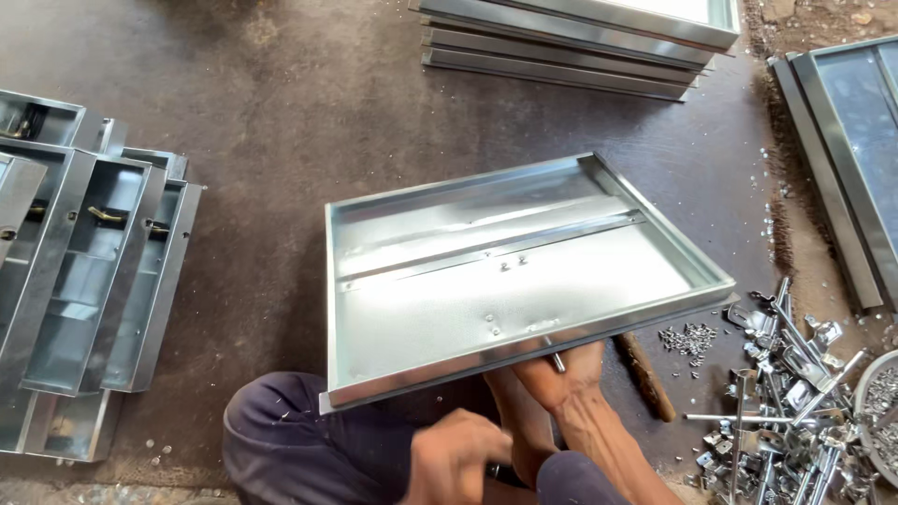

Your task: The person assembles a metal drawer or enclosure by using a hammer to punch holes and secure small components, then attaches a latch and handle to the front panel while sitting on the floor.

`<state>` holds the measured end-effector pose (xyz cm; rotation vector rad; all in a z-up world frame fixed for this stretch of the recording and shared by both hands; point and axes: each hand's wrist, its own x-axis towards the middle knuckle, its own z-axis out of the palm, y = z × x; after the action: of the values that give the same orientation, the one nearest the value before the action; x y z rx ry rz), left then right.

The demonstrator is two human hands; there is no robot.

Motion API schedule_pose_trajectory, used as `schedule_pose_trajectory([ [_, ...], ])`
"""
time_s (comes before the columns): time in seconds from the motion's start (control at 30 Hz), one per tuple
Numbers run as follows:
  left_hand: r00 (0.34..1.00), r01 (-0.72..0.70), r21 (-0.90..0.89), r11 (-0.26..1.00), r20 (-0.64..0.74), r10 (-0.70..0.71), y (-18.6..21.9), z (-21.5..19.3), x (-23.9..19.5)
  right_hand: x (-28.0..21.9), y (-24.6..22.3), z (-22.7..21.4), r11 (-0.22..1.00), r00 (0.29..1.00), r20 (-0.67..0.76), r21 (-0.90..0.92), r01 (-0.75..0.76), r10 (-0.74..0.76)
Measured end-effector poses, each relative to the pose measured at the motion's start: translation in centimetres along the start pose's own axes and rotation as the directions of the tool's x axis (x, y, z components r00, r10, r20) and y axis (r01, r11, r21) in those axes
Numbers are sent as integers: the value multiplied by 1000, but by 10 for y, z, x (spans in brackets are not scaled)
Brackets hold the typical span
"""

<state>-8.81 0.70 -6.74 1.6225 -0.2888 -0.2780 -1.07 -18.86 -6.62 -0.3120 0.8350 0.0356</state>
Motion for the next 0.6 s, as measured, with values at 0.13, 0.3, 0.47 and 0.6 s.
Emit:
schedule_pose_trajectory([
  [0.13,982,101,100,990,-169,-83,-136,26,31,-18,7,9,797,932,290,-498,342,-219],
  [0.3,760,301,-891,339,9,-650,-169,30,116,-25,9,24,153,871,418,-872,464,-260],
  [0.47,768,218,-967,132,86,-634,-126,32,161,3,1,5,721,891,316,-525,451,-327],
  [0.6,811,117,-993,22,83,-579,-106,6,195,8,-12,9,-483,601,747,-653,584,-283],
])
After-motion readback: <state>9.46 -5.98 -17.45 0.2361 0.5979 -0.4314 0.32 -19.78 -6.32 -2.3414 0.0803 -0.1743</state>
